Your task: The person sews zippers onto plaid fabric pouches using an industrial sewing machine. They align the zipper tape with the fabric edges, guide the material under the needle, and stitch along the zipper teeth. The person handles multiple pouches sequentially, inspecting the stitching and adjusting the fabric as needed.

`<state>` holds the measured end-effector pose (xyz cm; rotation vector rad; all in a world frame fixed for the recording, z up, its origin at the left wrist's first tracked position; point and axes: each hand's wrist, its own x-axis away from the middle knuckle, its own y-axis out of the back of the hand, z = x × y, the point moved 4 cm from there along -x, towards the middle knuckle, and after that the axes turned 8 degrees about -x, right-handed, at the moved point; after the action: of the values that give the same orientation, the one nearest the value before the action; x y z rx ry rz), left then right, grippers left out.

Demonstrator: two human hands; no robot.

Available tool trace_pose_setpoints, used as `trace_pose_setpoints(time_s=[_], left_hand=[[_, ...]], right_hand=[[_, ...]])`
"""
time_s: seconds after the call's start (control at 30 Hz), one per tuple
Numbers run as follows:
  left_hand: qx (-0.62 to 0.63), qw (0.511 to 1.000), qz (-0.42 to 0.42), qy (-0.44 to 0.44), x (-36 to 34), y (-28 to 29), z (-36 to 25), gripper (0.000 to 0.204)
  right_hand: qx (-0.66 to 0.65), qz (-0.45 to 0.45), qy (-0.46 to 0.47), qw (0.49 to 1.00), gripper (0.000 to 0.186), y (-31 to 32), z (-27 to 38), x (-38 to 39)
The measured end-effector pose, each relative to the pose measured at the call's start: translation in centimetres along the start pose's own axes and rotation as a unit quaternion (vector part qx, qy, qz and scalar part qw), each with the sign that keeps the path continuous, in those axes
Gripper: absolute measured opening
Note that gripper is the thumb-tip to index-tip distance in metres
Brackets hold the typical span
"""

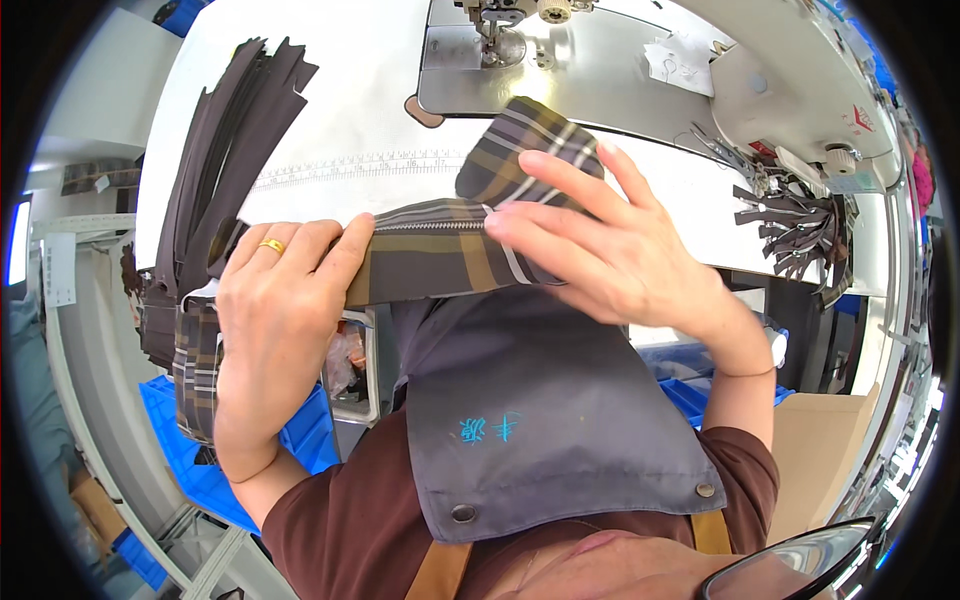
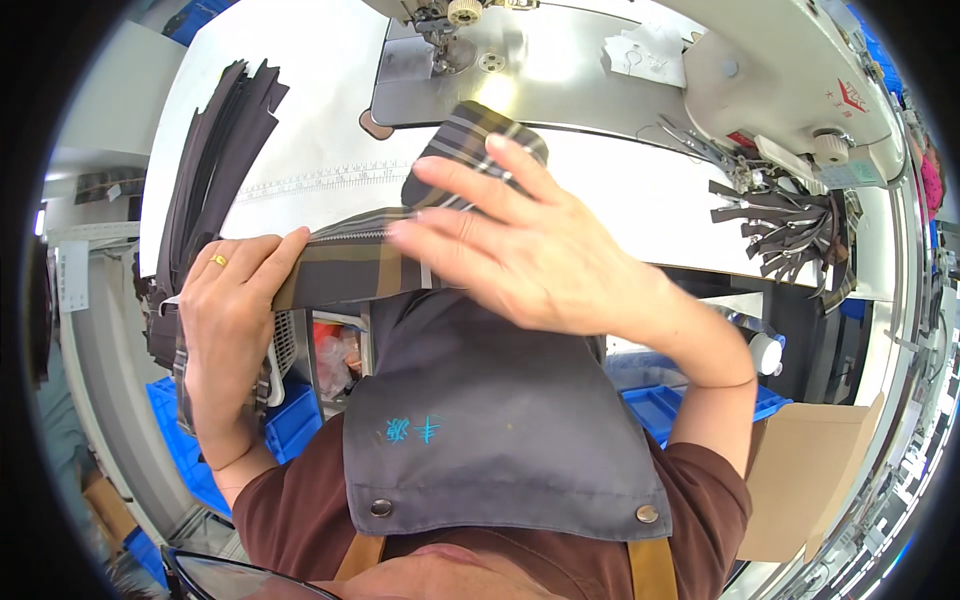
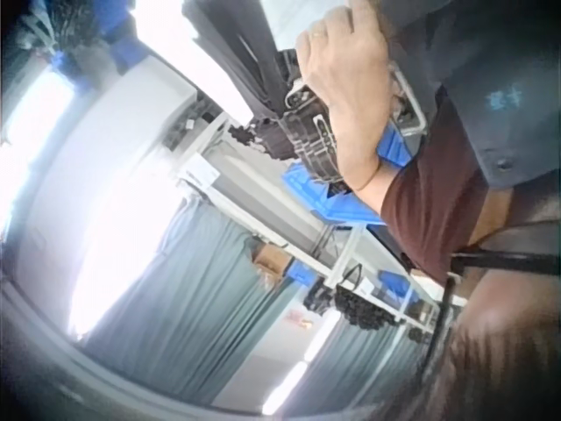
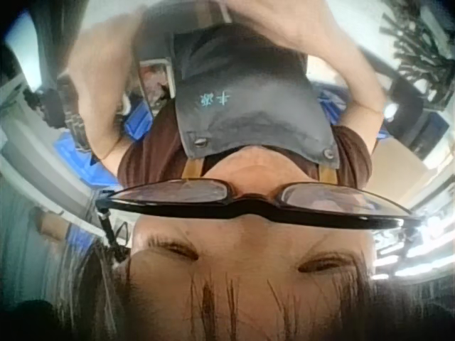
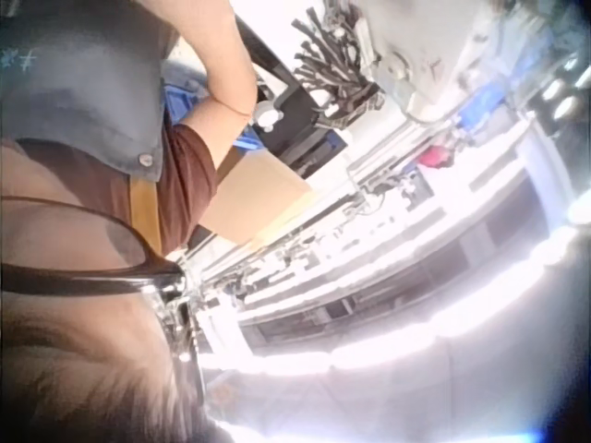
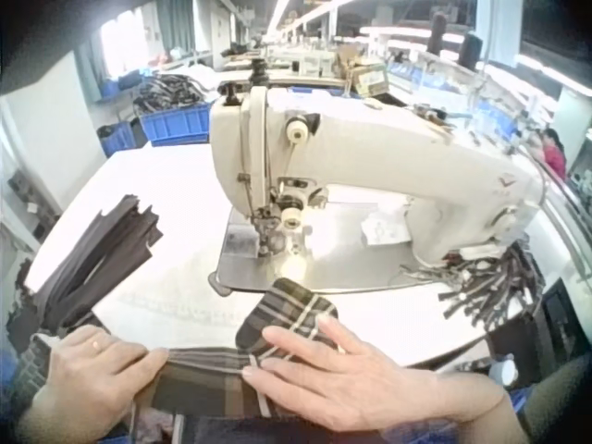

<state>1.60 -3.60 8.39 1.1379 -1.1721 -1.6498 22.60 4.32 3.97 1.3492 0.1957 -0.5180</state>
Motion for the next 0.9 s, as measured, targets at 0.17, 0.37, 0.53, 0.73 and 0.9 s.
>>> trace_pose_setpoints(time_s=[0.17,0.37,0.53,0.73,0.9], left_hand=[[0.059,0.994,0.088,-0.036,-1.3,0.9,4.4,0.024],[-0.059,0.990,0.115,-0.064,-9.5,-0.1,10.1,0.020],[-0.142,0.978,-0.066,-0.137,-12.3,-5.7,7.7,0.030],[0.195,0.972,-0.063,-0.115,-4.4,-9.5,3.2,0.019],[0.246,0.962,-0.086,-0.079,1.5,-10.6,-0.8,0.029]], right_hand=[[-0.106,0.052,-0.136,0.984,0.016,-0.3,-4.3,0.9],[-0.557,0.123,-0.434,0.697,0.036,-4.0,-4.2,2.0],[-0.717,0.093,-0.467,0.508,0.024,-8.1,-1.4,2.3],[-0.647,0.053,-0.473,0.596,0.030,-6.2,-1.9,5.0],[-0.537,0.132,-0.418,0.721,0.035,-5.9,-0.5,5.6]])
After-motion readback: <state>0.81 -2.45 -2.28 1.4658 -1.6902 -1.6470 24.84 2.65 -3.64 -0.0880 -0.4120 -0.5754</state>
